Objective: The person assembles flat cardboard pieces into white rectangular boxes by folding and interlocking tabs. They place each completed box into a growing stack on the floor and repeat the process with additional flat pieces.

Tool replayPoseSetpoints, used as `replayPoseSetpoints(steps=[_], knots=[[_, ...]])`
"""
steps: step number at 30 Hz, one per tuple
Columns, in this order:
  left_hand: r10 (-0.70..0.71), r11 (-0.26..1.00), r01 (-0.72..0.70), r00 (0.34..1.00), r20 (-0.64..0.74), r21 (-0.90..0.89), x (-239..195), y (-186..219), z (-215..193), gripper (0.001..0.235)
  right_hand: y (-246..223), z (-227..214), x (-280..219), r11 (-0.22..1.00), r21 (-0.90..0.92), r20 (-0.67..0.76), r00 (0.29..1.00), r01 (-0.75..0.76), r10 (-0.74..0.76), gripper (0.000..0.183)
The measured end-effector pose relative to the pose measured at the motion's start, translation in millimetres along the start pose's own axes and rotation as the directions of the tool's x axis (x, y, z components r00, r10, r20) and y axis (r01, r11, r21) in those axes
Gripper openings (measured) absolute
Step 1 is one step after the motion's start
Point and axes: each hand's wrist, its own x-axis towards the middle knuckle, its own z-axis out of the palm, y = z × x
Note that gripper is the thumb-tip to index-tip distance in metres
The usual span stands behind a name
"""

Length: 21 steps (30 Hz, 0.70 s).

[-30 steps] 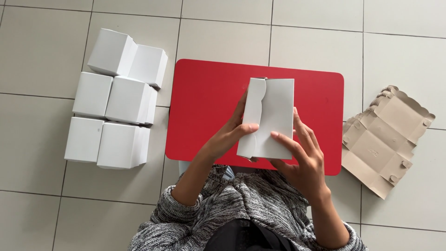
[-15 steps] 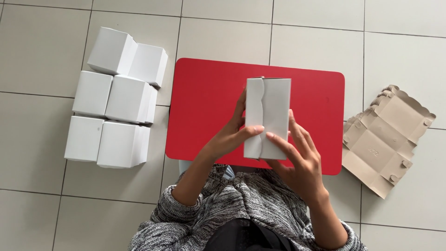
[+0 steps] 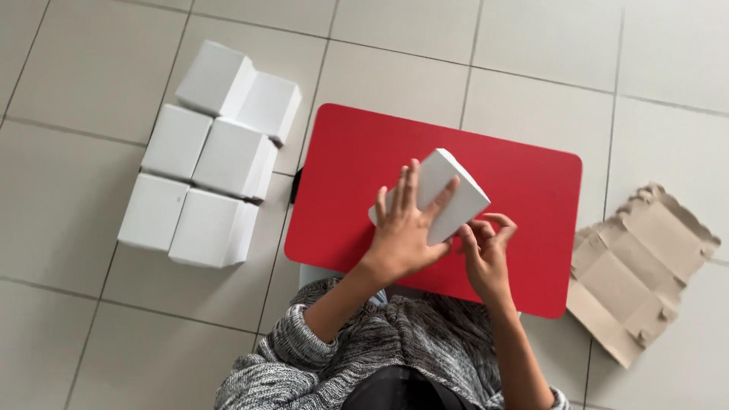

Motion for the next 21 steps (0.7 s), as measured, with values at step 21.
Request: replayPoseSetpoints(steps=[21], knots=[[0.137,0.988,-0.109,0.947,-0.29,0.113,-5,-141,17,0.116,-17,89,94,0.959,-0.283,0.014,1.0,-0.014,0.019,0.037]])
